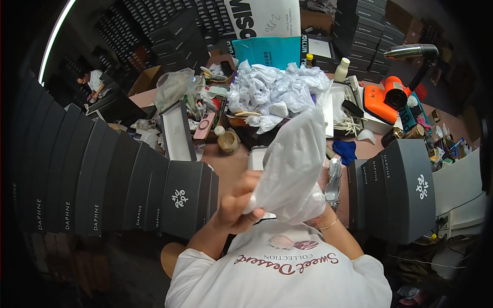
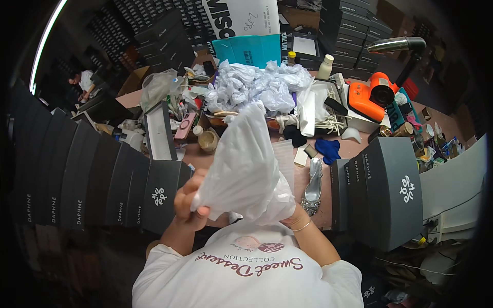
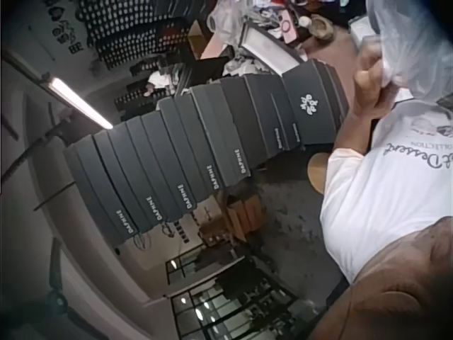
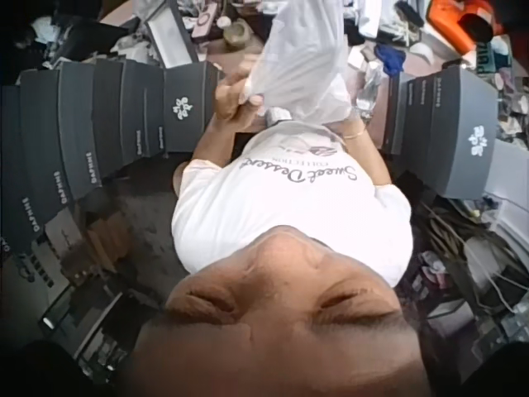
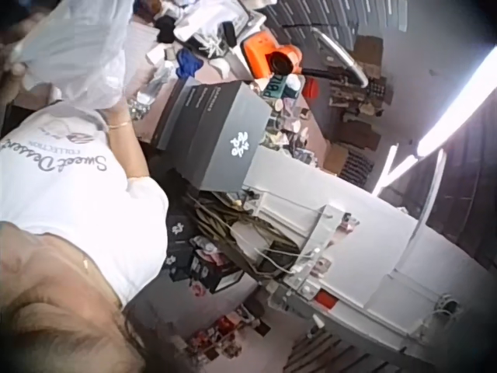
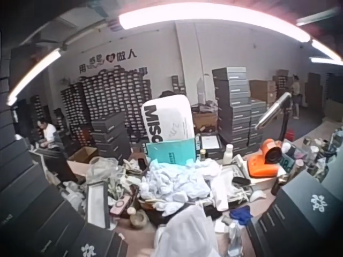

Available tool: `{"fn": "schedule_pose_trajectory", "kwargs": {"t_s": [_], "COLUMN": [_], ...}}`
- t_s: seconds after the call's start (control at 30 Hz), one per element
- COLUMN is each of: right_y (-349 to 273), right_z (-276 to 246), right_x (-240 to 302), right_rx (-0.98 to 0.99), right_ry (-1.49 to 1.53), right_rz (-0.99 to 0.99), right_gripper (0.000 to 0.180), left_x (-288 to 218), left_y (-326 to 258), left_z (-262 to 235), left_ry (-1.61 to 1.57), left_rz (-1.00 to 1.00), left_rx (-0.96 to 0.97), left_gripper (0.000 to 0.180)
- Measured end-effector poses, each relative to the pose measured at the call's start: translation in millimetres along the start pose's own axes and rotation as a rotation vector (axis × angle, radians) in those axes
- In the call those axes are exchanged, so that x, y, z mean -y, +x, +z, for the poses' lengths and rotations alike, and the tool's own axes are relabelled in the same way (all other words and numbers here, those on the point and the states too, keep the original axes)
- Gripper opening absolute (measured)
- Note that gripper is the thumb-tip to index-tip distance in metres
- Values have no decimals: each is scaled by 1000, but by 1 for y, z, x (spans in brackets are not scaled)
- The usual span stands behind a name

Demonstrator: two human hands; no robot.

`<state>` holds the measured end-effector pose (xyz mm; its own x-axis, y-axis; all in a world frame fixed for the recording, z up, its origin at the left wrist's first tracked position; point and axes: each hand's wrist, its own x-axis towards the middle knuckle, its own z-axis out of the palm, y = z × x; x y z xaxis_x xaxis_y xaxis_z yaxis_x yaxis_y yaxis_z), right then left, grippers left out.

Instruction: Packing pairs of silver high-heeled shoes into boxes with protective wrapping.

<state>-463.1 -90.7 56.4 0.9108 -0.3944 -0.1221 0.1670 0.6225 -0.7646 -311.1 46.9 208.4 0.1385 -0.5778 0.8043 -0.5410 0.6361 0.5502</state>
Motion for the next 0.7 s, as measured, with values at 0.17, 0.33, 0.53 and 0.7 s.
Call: {"fn": "schedule_pose_trajectory", "kwargs": {"t_s": [0.17, 0.33, 0.53, 0.7], "right_y": [-9, -10, -6, -8], "right_z": [18, 17, 27, 35], "right_x": [-16, 5, 6, 22], "right_rx": [-64, -69, -18, -15], "right_ry": [17, -4, -51, -155], "right_rz": [-60, -101, -57, -46], "right_gripper": [72, 74, 77, 80], "left_x": [-2, 13, 18, 42], "left_y": [1, 17, 25, 25], "left_z": [22, 26, 31, 41], "left_ry": [22, 296, 339, 189], "left_rz": [34, -26, 77, -177], "left_rx": [-154, -416, -383, -544], "left_gripper": [28, 26, 18, 14]}}
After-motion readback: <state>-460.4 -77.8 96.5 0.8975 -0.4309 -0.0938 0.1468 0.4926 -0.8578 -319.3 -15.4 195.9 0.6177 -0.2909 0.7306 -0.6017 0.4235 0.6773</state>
